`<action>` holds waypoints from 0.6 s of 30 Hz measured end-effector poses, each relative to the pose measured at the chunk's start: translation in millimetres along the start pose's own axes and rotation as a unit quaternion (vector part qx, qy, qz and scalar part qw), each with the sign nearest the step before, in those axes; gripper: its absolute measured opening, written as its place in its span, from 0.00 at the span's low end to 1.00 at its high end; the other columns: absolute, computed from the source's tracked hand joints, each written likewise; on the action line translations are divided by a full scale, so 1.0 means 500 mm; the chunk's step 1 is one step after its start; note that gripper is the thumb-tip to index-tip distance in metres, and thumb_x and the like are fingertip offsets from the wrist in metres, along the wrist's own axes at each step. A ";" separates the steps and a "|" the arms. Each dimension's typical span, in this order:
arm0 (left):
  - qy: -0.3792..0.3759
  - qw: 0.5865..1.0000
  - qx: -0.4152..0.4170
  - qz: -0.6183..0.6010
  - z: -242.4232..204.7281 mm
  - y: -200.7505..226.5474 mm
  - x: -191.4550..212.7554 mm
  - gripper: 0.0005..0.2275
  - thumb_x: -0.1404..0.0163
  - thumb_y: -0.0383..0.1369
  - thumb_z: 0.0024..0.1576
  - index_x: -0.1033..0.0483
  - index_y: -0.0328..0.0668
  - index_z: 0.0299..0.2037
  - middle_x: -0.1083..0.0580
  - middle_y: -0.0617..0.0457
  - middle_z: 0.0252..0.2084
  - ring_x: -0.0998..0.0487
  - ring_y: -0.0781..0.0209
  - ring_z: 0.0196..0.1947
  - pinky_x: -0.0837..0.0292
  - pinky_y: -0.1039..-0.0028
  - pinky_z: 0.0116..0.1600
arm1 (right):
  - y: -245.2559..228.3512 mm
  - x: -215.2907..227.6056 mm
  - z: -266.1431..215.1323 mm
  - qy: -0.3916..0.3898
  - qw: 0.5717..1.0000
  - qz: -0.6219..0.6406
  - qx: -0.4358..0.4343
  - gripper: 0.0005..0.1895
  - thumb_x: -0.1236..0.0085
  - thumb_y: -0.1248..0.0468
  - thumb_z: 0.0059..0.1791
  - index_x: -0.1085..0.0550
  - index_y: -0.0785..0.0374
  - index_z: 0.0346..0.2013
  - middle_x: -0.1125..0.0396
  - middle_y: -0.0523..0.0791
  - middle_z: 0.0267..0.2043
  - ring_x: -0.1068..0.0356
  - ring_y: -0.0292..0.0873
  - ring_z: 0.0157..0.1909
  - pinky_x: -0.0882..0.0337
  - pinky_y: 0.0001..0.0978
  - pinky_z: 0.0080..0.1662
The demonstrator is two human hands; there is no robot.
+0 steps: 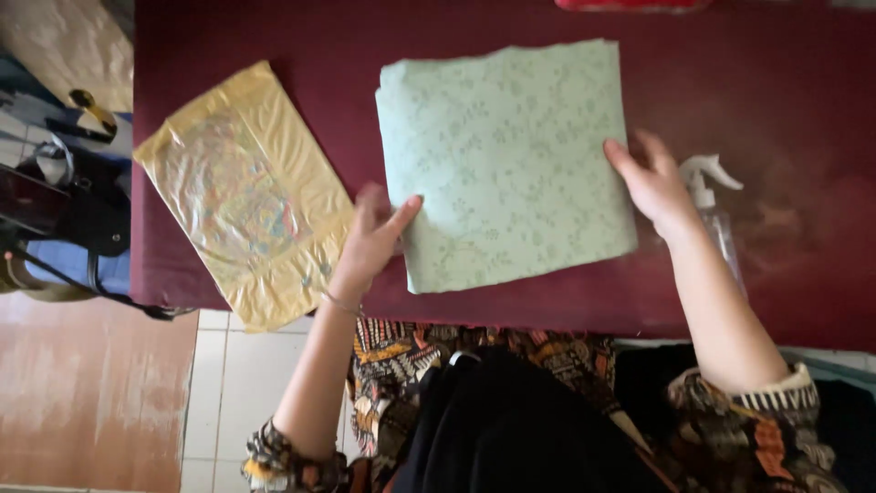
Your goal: The person sprays a light green patterned fabric with a clear spray bottle and then folds it into a neat stack on a maroon table. They smooth the fabric with their hands between folds and place the finished stack aside.
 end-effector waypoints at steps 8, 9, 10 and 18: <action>0.287 0.707 -0.366 0.532 -0.040 0.147 -0.193 0.31 0.50 0.30 0.66 0.46 0.70 0.78 0.57 0.54 0.83 0.64 0.43 0.82 0.63 0.39 0.82 | -0.263 -0.228 -0.153 0.143 0.858 -0.396 0.295 0.16 0.54 0.52 0.59 0.36 0.46 0.61 0.45 0.45 0.69 0.47 0.52 0.74 0.47 0.57 0.73; 0.290 0.707 -0.365 0.531 -0.022 0.131 -0.199 0.31 0.50 0.30 0.66 0.46 0.70 0.78 0.57 0.54 0.83 0.64 0.43 0.82 0.63 0.39 0.82 | -0.223 -0.244 -0.129 0.142 0.857 -0.396 0.298 0.16 0.54 0.52 0.59 0.36 0.46 0.61 0.45 0.45 0.69 0.47 0.52 0.74 0.47 0.57 0.73; 0.251 0.726 -0.324 0.552 -0.002 0.113 -0.204 0.27 0.55 0.38 0.67 0.47 0.67 0.77 0.58 0.54 0.81 0.65 0.42 0.80 0.66 0.30 0.75 | -0.188 -0.267 -0.111 0.143 0.812 -0.460 0.328 0.15 0.53 0.51 0.59 0.35 0.44 0.61 0.49 0.43 0.76 0.51 0.52 0.78 0.51 0.62 0.73; 0.157 0.863 -0.164 0.451 0.013 0.131 -0.103 0.37 0.54 0.62 0.58 0.53 0.65 0.75 0.61 0.54 0.80 0.66 0.30 0.75 0.59 0.29 0.68 | -0.112 -0.081 -0.024 0.026 0.955 -0.276 0.107 0.40 0.68 0.36 0.54 0.56 0.47 0.77 0.60 0.46 0.79 0.57 0.54 0.78 0.48 0.52 0.70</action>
Point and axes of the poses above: each hand's wrist, its own z-axis towards the middle knuckle, its own x-axis out of the back of the hand, y = z × x, the point moved 3 cm from there along z, towards the middle knuckle
